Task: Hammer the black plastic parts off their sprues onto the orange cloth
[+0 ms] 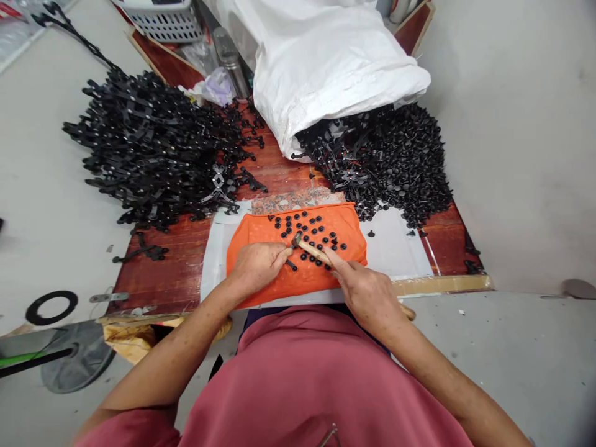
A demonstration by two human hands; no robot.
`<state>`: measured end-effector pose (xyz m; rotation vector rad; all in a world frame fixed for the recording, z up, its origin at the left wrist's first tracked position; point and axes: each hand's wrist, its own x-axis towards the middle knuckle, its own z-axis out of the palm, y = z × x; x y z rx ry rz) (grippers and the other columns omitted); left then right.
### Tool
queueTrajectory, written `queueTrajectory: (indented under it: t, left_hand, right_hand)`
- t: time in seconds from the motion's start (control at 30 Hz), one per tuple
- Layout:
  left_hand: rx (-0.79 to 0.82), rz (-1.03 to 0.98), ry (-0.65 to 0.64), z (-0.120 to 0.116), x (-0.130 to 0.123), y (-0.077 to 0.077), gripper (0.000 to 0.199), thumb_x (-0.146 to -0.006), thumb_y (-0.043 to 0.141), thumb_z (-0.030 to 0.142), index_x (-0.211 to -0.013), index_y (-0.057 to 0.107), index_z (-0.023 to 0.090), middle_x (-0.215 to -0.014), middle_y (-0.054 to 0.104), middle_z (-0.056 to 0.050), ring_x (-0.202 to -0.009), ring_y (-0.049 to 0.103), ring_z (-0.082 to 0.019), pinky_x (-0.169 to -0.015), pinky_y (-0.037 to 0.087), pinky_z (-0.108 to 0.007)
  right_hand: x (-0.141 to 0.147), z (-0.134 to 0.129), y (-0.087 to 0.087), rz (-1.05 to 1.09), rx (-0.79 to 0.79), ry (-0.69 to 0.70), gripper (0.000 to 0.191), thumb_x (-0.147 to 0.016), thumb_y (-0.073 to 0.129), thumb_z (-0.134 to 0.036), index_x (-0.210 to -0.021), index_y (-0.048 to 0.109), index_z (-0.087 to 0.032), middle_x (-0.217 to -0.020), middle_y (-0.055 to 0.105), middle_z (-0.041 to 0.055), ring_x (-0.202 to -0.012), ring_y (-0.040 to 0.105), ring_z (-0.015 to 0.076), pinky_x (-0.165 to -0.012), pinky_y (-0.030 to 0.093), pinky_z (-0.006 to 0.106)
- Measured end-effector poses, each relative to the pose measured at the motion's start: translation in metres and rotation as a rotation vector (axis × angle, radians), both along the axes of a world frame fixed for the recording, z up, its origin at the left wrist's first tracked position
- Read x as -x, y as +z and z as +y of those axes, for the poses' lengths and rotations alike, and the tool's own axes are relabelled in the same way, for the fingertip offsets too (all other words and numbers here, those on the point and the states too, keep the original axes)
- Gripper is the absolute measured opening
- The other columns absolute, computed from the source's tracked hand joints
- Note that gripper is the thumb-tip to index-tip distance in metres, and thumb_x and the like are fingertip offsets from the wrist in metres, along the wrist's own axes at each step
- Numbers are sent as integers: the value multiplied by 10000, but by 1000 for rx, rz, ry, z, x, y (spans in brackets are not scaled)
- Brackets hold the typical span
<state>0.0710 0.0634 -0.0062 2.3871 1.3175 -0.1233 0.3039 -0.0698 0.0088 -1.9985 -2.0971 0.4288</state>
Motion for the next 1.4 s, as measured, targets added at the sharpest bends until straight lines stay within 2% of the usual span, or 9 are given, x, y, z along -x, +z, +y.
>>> queueTrajectory:
  t: [0.2, 0.3, 0.4, 0.53, 0.67, 0.8, 0.97, 1.17, 1.4]
  left_hand:
    - [9, -11, 4, -1, 0, -3, 486, -1032, 351, 476, -732, 643, 228, -802, 750, -56, -763, 651, -221, -602, 286, -306]
    - [18, -1, 7, -1, 0, -3, 481, -1034, 344, 474, -758, 653, 230, -839, 759, -60, -792, 663, -225, -616, 316, -302]
    - [19, 6, 14, -4, -1, -4, 473, -1043, 322, 459, -800, 654, 226, -895, 763, -70, -850, 680, -234, -650, 367, -300]
    - [68, -130, 51, -11, 5, -3, 360, -1036, 359, 397, -1172, 626, 197, -975, 752, -79, -879, 697, -241, -744, 456, -318]
    - [147, -334, 34, -15, 16, 0, 522, -997, 453, 323, -1508, 427, 222, -1186, 744, -68, -1032, 708, -226, -902, 514, -332]
    - [84, -462, 67, -21, 21, 1, 411, -1007, 433, 322, -1385, 587, 273, -1316, 712, -32, -1171, 677, -208, -997, 512, -324]
    - [-25, -266, 153, -34, 12, 2, 250, -1014, 462, 348, -1071, 681, 240, -973, 779, -20, -902, 723, -205, -828, 507, -299]
    - [-124, -105, 148, -41, -5, -4, 259, -1045, 446, 360, -1041, 668, 227, -880, 774, -23, -793, 704, -206, -800, 449, -307]
    - [-126, -75, 121, -40, -14, -9, 250, -1052, 453, 338, -1014, 667, 215, -900, 789, -36, -822, 717, -211, -789, 422, -315]
  right_hand:
    - [3, 0, -2, -53, -68, -8, 563, -1069, 400, -267, -1627, 354, -330, -932, 753, 65, -716, 705, 194, -660, 534, 272]
    - [6, 3, 0, -160, 32, 29, 551, -1056, 427, -252, -1601, 408, -327, -870, 750, 57, -653, 696, 198, -573, 495, 263]
    - [8, 9, 6, -195, 88, 50, 600, -1047, 432, -229, -1625, 339, -359, -905, 763, 54, -671, 712, 210, -570, 491, 268]
    - [5, 15, 9, -211, 108, 47, 590, -1055, 441, -251, -1621, 338, -380, -908, 776, 44, -672, 725, 207, -585, 495, 265]
    - [-5, 13, 4, -62, 49, 22, 540, -1061, 458, -265, -1592, 408, -349, -980, 798, 38, -762, 751, 209, -646, 534, 274]
    - [-16, 2, 1, 183, -85, -54, 519, -1075, 436, -283, -1590, 413, -347, -1157, 789, 29, -852, 762, 195, -761, 576, 292]
    - [-25, -12, -5, 246, -90, -101, 511, -1074, 440, -306, -1583, 426, -337, -1364, 706, 32, -1027, 760, 240, -861, 597, 355]
    - [-29, -25, -15, 230, -58, -130, 517, -1057, 476, -285, -1565, 444, -375, -1387, 683, 10, -1070, 758, 253, -853, 612, 365]
    - [-30, -28, -18, 257, -57, -145, 524, -1056, 474, -266, -1569, 437, -365, -1436, 646, 1, -1104, 746, 237, -892, 604, 355]
